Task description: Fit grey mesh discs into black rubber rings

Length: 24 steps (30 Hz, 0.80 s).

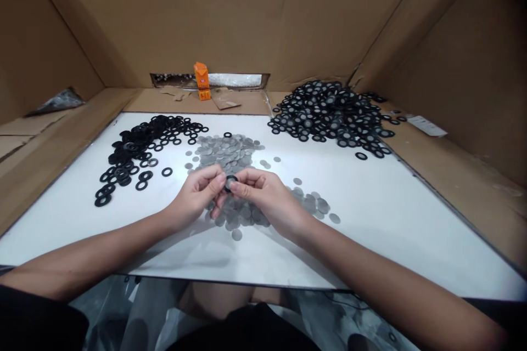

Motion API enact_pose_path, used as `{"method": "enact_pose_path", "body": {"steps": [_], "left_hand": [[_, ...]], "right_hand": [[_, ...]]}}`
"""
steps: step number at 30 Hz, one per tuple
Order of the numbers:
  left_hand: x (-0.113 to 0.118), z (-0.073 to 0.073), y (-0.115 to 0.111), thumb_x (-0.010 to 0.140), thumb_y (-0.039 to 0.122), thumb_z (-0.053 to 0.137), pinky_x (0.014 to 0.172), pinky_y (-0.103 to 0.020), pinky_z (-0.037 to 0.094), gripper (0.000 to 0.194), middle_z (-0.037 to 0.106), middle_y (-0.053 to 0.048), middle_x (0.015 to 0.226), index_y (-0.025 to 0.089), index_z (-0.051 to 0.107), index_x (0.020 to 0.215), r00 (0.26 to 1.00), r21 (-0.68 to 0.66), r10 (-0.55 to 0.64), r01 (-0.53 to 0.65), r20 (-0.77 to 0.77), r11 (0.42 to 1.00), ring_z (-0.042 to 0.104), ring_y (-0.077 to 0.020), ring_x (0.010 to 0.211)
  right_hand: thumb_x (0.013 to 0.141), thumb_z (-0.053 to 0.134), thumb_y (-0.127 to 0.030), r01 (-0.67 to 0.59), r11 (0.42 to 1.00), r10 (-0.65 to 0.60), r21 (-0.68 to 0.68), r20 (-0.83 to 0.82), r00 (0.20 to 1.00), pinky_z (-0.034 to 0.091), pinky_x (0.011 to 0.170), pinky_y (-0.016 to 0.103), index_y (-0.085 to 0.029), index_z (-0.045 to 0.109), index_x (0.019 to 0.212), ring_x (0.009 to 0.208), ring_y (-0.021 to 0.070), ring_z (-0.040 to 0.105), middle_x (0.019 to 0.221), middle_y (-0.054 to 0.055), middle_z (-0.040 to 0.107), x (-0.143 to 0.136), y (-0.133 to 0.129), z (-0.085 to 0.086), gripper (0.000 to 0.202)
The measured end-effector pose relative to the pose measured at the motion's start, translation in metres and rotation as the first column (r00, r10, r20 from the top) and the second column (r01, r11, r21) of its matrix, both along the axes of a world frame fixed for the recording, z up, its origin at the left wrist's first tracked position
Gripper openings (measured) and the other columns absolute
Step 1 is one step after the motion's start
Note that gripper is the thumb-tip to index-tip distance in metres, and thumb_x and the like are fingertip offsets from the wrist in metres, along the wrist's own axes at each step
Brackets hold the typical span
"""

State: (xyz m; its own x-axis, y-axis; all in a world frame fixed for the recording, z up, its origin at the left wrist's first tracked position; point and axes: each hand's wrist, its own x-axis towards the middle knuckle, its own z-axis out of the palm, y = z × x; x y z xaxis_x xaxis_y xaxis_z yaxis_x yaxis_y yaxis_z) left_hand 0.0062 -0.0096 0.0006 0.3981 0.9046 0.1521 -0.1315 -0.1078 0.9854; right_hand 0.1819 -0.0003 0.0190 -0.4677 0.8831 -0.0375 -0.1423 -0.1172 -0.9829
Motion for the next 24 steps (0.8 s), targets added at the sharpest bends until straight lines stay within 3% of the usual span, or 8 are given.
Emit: {"method": "enact_pose_path", "body": {"steps": [5,11,18,24], "left_hand": [[0.003,-0.003,-0.001,0.093,0.043,0.051,0.038,-0.019,0.037,0.033,0.054,0.006,0.05,0.018,0.043,0.073,1.0,-0.015,0.017,-0.016,0.015,1.0,0.051,-0.008,0.037],[0.003,-0.001,-0.002,0.093,0.043,0.049,0.045,-0.021,0.041,0.036,0.054,0.003,0.05,0.017,0.047,0.068,0.984,0.089,0.116,-0.105,-0.133,0.991,0.053,-0.0091,0.043],[-0.004,0.006,0.008,0.09,0.044,0.053,0.045,-0.019,0.04,0.034,0.055,0.004,0.054,0.017,0.047,0.071,0.967,0.086,0.069,-0.05,-0.246,0.995,0.054,-0.0091,0.047],[-0.003,0.0,0.013,0.089,0.046,0.055,0.042,-0.019,0.039,0.035,0.057,0.004,0.052,0.018,0.044,0.071,0.996,-0.073,-0.092,0.091,-0.017,0.993,0.055,-0.0102,0.043]], "right_hand": [[0.071,0.076,-0.038,0.08,0.996,-0.082,-0.035,-0.062,0.995,0.045,0.063,0.026,-0.018,0.061,0.072,0.065,0.0125,0.057,0.067,-0.002,0.06,-0.008,-0.007,-0.001,0.025],[0.078,0.069,-0.036,0.12,0.991,-0.123,-0.062,-0.036,0.992,0.044,0.064,0.027,-0.017,0.06,0.072,0.063,0.012,0.057,0.066,-0.001,0.06,-0.012,-0.014,0.001,0.022],[0.079,0.068,-0.037,0.089,0.99,-0.102,0.106,0.123,0.987,0.04,0.055,0.024,-0.017,0.061,0.071,0.06,0.0112,0.053,0.068,0.0,0.061,-0.006,-0.006,-0.003,0.023],[0.081,0.067,-0.039,0.032,0.996,-0.037,0.078,0.065,0.997,0.046,0.062,0.026,-0.017,0.063,0.076,0.065,0.013,0.062,0.069,0.001,0.066,-0.006,-0.005,-0.003,0.022]]}}
